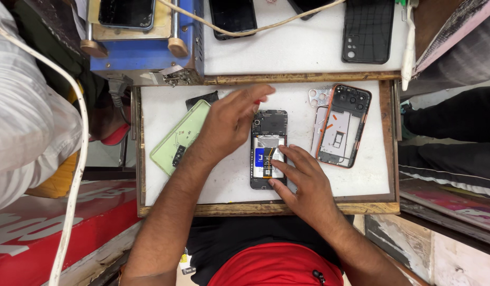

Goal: The person works on disassembled smartphones at a repair bench. They handle a motherboard and battery, apply adhesive to the frame, and use a red-handled tool to pry and adjust internal components. The person also handles a phone case and a screen assembly, placing them on the work surface.

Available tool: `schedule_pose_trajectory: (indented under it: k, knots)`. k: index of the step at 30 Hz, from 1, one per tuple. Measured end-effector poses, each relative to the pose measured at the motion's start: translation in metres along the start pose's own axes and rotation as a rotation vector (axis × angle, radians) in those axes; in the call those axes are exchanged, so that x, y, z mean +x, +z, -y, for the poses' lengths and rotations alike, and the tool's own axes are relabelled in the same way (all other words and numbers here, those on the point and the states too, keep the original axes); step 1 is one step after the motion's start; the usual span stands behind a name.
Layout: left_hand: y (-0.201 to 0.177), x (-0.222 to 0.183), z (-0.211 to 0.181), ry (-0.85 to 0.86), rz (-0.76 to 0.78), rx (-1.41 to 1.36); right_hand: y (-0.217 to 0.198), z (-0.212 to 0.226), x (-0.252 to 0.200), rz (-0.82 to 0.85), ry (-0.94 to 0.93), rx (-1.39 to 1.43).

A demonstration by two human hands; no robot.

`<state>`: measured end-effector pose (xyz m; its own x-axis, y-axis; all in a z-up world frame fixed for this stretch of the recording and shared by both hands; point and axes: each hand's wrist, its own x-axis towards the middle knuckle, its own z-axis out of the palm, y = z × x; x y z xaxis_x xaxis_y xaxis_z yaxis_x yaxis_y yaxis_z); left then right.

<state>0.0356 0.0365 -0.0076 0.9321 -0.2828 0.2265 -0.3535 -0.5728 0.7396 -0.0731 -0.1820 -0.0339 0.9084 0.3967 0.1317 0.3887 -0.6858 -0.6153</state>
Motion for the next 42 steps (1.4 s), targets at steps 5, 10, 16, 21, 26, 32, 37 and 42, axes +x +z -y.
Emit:
schedule_pose_trajectory:
  k: [5,10,16,21,26,32,37,42]
  knots:
    - [0.001,-0.003,0.004,-0.006,-0.078,0.025,-0.001,0.002,0.0,-0.018,-0.006,0.001]
    - [0.008,-0.001,0.011,0.117,-0.146,0.085,-0.001,0.002,0.001,-0.019,-0.006,0.016]
    - [0.01,0.0,0.01,0.044,-0.083,0.026,0.0,0.001,0.0,-0.021,-0.016,0.003]
    - [0.007,-0.003,0.012,0.023,-0.014,-0.158,0.0,0.001,0.0,-0.025,-0.013,0.004]
    - [0.005,0.001,0.01,-0.133,0.036,-0.1,0.0,0.002,0.0,-0.02,0.001,0.01]
    - [0.003,0.001,0.008,-0.028,-0.117,0.026,-0.002,0.005,0.0,-0.034,-0.009,0.028]
    - [0.006,0.003,0.009,0.163,-0.144,0.039,-0.002,0.005,0.003,-0.041,-0.011,0.029]
    - [0.007,-0.005,0.009,0.046,-0.05,-0.131,-0.001,0.006,0.001,-0.037,-0.015,0.029]
